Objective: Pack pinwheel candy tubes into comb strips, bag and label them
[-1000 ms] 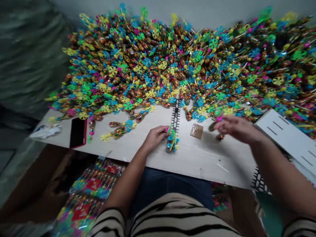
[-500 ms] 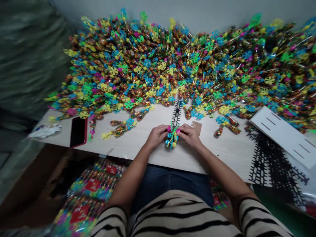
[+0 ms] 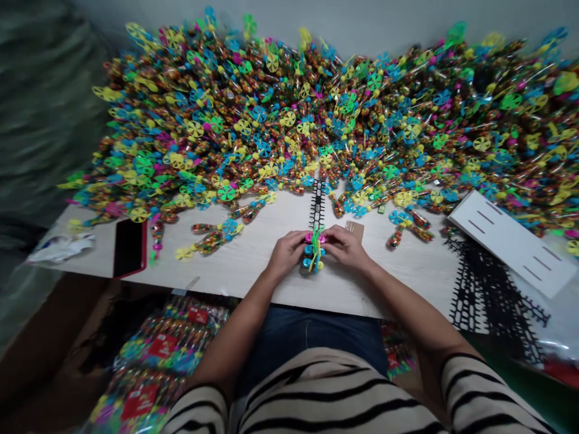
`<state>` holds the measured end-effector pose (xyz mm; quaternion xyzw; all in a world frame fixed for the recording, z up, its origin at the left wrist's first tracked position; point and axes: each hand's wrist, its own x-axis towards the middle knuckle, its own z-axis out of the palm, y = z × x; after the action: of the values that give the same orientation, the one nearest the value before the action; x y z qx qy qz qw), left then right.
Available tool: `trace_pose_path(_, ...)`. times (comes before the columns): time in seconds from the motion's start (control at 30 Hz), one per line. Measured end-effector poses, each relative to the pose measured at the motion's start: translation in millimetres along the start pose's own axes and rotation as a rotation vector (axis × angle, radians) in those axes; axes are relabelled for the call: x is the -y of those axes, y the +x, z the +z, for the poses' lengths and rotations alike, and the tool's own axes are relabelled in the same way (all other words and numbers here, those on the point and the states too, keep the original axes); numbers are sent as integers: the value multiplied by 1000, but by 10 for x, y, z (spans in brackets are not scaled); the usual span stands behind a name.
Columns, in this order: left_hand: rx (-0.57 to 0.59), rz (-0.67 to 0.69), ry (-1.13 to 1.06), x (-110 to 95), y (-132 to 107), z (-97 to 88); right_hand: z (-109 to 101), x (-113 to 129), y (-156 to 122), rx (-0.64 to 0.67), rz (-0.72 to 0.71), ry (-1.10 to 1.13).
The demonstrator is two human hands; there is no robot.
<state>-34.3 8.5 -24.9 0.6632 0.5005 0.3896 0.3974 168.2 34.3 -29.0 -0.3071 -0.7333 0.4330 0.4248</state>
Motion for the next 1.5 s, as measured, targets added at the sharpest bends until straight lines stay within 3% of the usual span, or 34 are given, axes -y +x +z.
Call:
trace_pose_path(0.17,3,6,-5,28,22,-13,26,-79,-24,-66,32,9)
trace_pose_path(0.27,2,12,-11,38,5,-23,-13,-101,-13,28,82,75)
trace_pose_path(0.57,31,67,37,-1,0,26,-106,31,64,175,-11,-13)
trace_pose_path(0.67,120,51,27,-40,-18,-83,-255,30,63,208,35,-66)
trace_pose_path(0.73,180,23,35,-35,1,-243,-441,-19,119,155,110,-145)
trace_pose_path(0.8,163,-23,95,13,89,-440,-645,-115,287,58,207,-253)
trace_pose_path(0.93,-65,-101,294,167,519,-743,-817,-388,1045,-68,338,-482)
trace_pose_path(1.1,-160,-18,486,234,1154,-784,-423,-643,2209,-179,413,-714)
trace_pose_path(1.2,-185,-7,589,269,1435,-806,-204,-715,2587,-185,534,-789)
trace_pose_path(1.33,-262,6,690,345,1867,-919,-260,-737,2613,-220,514,-713)
trace_pose_path(1.5,-225,11,822,381,2513,-909,-573,-578,2007,-348,424,-349)
